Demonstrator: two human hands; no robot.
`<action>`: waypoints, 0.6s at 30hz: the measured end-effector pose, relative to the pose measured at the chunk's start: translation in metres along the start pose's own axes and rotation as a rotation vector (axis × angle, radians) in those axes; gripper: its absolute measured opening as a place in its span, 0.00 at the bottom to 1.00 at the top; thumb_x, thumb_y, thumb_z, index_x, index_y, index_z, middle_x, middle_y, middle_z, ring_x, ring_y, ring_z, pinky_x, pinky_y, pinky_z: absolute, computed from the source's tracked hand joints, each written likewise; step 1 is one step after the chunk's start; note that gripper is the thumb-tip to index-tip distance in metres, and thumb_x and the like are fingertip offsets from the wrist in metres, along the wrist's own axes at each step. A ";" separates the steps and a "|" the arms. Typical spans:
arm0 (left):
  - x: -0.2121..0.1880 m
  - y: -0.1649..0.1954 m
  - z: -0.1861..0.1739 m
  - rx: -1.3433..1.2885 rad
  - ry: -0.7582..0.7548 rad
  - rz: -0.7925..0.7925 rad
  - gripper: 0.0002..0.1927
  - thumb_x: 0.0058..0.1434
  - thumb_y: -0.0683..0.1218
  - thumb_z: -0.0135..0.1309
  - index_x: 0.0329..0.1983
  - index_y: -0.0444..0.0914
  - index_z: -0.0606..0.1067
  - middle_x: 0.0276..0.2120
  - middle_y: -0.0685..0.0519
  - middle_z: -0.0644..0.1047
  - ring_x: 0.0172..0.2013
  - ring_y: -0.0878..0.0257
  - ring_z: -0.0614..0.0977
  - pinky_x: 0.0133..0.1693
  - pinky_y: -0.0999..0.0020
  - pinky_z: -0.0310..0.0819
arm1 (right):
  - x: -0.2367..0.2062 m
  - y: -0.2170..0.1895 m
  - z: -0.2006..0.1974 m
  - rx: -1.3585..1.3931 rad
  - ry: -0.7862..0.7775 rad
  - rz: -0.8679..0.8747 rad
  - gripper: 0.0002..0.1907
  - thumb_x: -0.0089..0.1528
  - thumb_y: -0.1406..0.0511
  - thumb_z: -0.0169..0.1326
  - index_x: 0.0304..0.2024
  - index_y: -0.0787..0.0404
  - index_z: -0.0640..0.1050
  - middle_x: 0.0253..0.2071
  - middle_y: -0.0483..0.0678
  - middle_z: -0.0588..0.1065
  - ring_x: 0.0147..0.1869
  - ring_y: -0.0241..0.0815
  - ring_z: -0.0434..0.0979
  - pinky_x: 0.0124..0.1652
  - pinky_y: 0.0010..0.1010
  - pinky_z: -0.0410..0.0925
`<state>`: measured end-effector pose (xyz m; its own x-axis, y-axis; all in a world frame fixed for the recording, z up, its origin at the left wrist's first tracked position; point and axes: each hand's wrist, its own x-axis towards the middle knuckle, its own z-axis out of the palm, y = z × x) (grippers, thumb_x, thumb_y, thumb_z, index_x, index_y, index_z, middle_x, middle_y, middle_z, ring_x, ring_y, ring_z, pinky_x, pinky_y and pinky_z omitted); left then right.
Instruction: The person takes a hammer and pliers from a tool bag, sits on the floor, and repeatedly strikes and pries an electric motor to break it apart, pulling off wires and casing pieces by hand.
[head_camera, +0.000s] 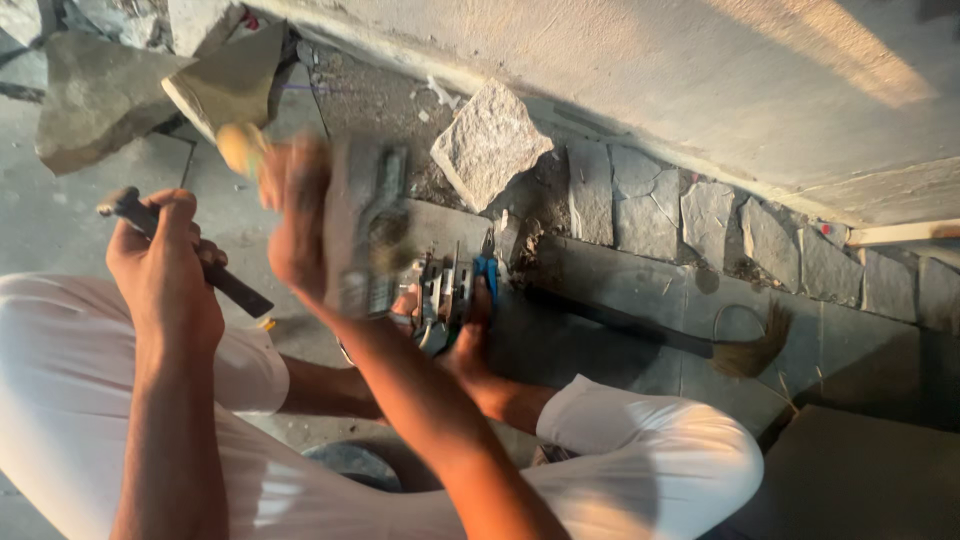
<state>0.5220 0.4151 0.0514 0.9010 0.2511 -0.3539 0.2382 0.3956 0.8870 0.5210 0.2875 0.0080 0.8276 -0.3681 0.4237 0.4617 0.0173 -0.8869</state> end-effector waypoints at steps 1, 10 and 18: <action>0.001 0.001 0.001 0.011 0.003 0.011 0.04 0.69 0.43 0.57 0.42 0.39 0.74 0.27 0.60 0.68 0.23 0.71 0.69 0.29 0.73 0.69 | -0.021 0.013 -0.002 -0.117 -0.012 -0.007 0.12 0.76 0.61 0.48 0.39 0.59 0.69 0.30 0.39 0.68 0.34 0.30 0.67 0.35 0.27 0.60; -0.003 0.007 0.008 0.005 0.036 0.056 0.06 0.70 0.44 0.58 0.40 0.40 0.73 0.27 0.60 0.68 0.23 0.72 0.68 0.28 0.74 0.65 | -0.065 0.034 -0.018 -1.097 -0.183 -0.332 0.13 0.69 0.68 0.53 0.55 0.64 0.78 0.36 0.43 0.80 0.38 0.40 0.81 0.36 0.39 0.67; 0.000 -0.003 0.005 0.021 0.056 0.045 0.06 0.69 0.44 0.58 0.43 0.39 0.73 0.27 0.61 0.69 0.24 0.72 0.69 0.29 0.73 0.67 | 0.025 -0.071 0.001 -0.083 -0.119 -0.035 0.06 0.70 0.67 0.60 0.42 0.66 0.79 0.29 0.43 0.76 0.30 0.34 0.77 0.31 0.27 0.71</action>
<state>0.5232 0.4096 0.0500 0.8893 0.3175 -0.3291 0.2059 0.3647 0.9081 0.5096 0.2782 0.0816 0.8457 -0.2546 0.4690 0.4669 -0.0728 -0.8813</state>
